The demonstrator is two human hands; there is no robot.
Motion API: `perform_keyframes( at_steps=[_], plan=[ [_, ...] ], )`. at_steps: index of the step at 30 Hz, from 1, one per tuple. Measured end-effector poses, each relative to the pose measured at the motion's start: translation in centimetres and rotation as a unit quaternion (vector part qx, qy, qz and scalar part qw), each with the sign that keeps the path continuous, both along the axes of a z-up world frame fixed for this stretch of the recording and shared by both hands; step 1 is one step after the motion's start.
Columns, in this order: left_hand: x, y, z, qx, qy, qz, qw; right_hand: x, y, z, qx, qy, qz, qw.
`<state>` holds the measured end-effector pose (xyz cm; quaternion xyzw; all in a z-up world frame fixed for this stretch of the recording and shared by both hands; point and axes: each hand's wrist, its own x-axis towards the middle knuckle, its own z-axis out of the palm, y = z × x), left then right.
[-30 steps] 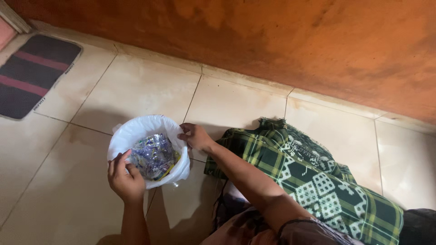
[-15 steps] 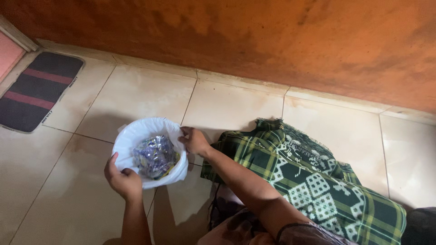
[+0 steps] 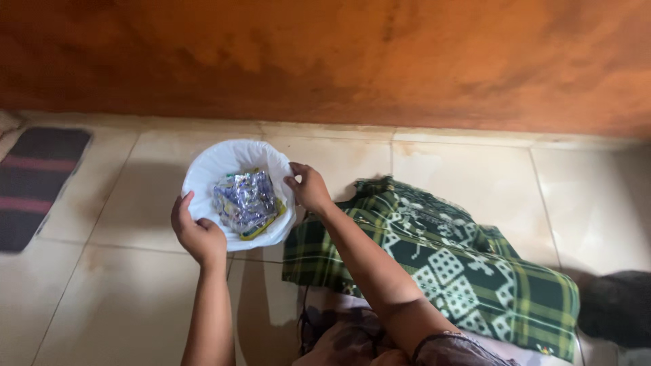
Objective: The person sits on a mat and picks up various small trash items from the floor, placing them into a white bucket lined with a plastic bag. They then transfer items from a black plastic bag into the bucket and finally place the black bag inside the bucket.
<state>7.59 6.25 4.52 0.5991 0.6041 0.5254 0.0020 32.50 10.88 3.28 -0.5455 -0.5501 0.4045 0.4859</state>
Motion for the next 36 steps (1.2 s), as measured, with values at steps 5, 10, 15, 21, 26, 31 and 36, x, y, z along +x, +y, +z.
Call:
perform_keyframes(
  at_steps=[5,10,15,21,26,31,36],
  plan=[
    [5.7,2.8,1.4,0.005,-0.001,-0.061,0.998,5.9,-0.4,1.2,-0.017,0.054,-0.061,0.997],
    [12.9,4.7,2.4,-0.016,-0.027,-0.133,0.991,12.5,-1.9,0.9,-0.012,0.065,-0.162,0.985],
    [21.2,5.9,2.9,-0.012,-0.03,-0.214,0.976,20.4,-4.2,0.2,0.041,0.033,-0.245,0.968],
    [30.9,4.7,4.3,0.019,-0.003,-0.301,0.953,29.4,-8.8,2.0,0.018,0.085,-0.309,0.947],
    [37.8,2.7,6.3,0.034,-0.01,-0.346,0.938,35.1,-13.3,4.6,0.042,0.1,-0.351,0.93],
    [44.0,1.7,6.7,0.041,0.002,-0.38,0.924,40.1,-16.5,5.1,0.046,0.103,-0.385,0.916],
    [50.6,1.4,5.5,0.04,0.005,-0.421,0.906,45.1,-19.0,2.9,0.06,0.12,-0.417,0.899]
  ],
)
